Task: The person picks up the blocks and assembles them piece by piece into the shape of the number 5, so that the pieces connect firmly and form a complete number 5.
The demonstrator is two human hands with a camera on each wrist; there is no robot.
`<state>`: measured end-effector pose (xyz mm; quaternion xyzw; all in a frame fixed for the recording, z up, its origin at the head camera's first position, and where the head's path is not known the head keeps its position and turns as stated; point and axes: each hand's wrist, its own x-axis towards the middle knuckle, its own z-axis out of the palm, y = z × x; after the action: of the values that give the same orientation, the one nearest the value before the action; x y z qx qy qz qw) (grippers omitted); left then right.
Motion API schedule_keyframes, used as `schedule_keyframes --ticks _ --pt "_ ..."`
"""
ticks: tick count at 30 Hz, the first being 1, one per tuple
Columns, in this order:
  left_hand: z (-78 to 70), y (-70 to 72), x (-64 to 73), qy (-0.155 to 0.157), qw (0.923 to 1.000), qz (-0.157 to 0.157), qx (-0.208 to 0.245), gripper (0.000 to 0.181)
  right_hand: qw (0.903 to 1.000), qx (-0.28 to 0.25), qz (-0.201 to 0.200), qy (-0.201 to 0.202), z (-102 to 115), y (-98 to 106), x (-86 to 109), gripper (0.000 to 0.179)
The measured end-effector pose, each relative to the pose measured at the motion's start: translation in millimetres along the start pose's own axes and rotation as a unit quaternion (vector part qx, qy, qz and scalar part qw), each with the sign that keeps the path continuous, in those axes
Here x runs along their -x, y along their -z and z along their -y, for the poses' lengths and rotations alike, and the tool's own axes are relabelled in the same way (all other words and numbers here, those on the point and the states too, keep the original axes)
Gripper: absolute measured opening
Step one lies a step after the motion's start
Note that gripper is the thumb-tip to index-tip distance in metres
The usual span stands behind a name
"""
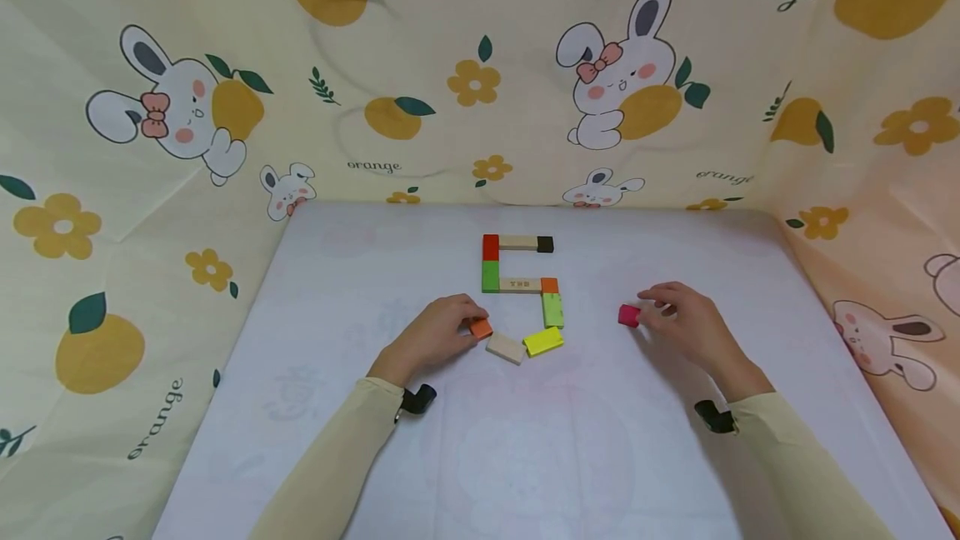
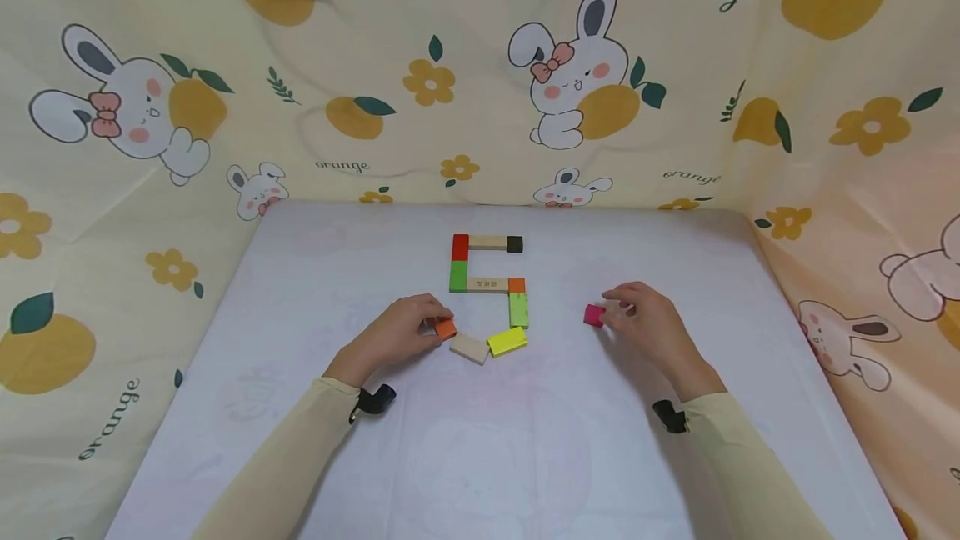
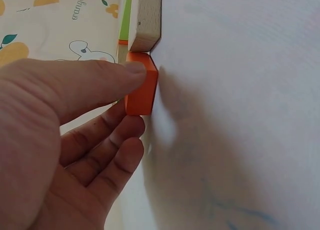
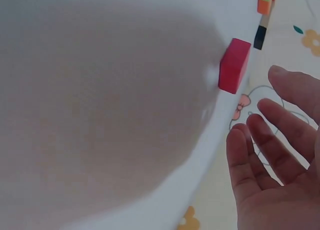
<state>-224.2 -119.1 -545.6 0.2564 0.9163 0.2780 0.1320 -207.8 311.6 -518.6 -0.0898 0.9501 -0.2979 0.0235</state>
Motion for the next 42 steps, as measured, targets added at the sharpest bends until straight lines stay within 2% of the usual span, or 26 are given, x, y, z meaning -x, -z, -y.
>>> schedule_keyframes --ticks 4,7,10,12,14,18,20,22,23,25,28,30,33,34,36,39,40,41,42 --pt "-1.0 -0.3 -0.3 -0.004 1.0 0.0 0.0 0.043 0.9999 -0.001 0.004 -0.015 -2.5 -2.4 6.4 0.037" --pt "-5.8 4.6 -2.5 0.0 1.0 -0.007 0.003 0.048 0.9996 -0.012 0.002 -0.025 -2.9 -0.6 11.8 0.042" --pt "-19.1 11.9 -12.3 -0.019 0.9997 -0.013 0.008 0.052 0.9981 -0.047 -0.002 -0.041 -6.2 3.3 18.6 0.052" --pt "-32.8 14.0 -24.2 -0.049 0.9985 -0.013 0.019 0.054 0.9952 -0.081 -0.001 -0.055 -12.0 5.9 23.9 0.059" --pt "-47.8 12.8 -37.9 -0.087 0.9957 -0.009 0.029 0.056 0.9896 -0.126 -0.001 -0.07 -20.3 7.7 29.1 0.063" --pt "-74.4 4.8 -64.8 -0.132 0.9908 0.007 0.031 0.057 0.9754 -0.208 -0.01 -0.073 -38.4 9.2 36.1 0.059" --pt "-84.2 -0.8 -78.0 -0.138 0.9898 0.016 0.033 0.057 0.9586 -0.277 -0.023 -0.064 -45.6 9.3 38.4 0.055" --pt "-91.2 -6.5 -90.6 -0.14 0.989 0.025 0.04 0.058 0.9349 -0.351 -0.031 -0.042 -52.2 9.4 40.2 0.052" --pt "-93.6 -9.7 -96.7 -0.139 0.9888 0.03 0.046 0.058 0.9194 -0.39 -0.035 -0.032 -55.3 9.0 41.0 0.051" --pt "-96.1 -15.7 -107.5 -0.137 0.9884 0.038 0.053 0.058 0.8766 -0.48 -0.037 -0.013 -60.7 7.0 42.8 0.05" --pt "-96.3 -22.0 -119.4 -0.132 0.9888 0.053 0.047 0.058 0.8298 -0.557 -0.036 0.011 -67.5 2.4 45.3 0.05" --pt "-96.2 -24.8 -125.3 -0.133 0.9886 0.059 0.038 0.057 0.8013 -0.597 -0.039 0.017 -70.8 -0.4 46.6 0.052" --pt "-96.8 -28.3 -132.9 -0.142 0.9873 0.067 0.028 0.054 0.7713 -0.633 -0.062 0.005 -74.0 -4.6 46.3 0.052" --pt "-96.6 -29.6 -135.1 -0.145 0.9867 0.069 0.025 0.053 0.7577 -0.649 -0.071 -0.005 -74.4 -6.4 45.9 0.051" --pt "-93.7 -30.7 -137.9 -0.144 0.9869 0.072 0.015 0.05 0.7195 -0.689 -0.082 -0.028 -74.4 -11.1 40.7 0.048" --pt "-88.2 -33.3 -141.6 -0.139 0.9874 0.077 -0.007 0.047 0.6434 -0.759 -0.089 -0.05 -72.3 -17.7 35.4 0.044" --pt "-86.8 -34.4 -142.5 -0.137 0.9874 0.077 -0.014 0.047 0.6148 -0.782 -0.088 -0.051 -71.5 -19.1 34.5 0.044" --pt "-85.5 -35.4 -143.1 -0.136 0.9875 0.077 -0.019 0.047 0.5902 -0.801 -0.087 -0.05 -70.9 -20.3 33.8 0.044" --pt "-84.3 -36.6 -143.7 -0.135 0.9877 0.076 -0.022 0.046 0.5771 -0.811 -0.086 -0.044 -69.9 -21.4 33.3 0.045"
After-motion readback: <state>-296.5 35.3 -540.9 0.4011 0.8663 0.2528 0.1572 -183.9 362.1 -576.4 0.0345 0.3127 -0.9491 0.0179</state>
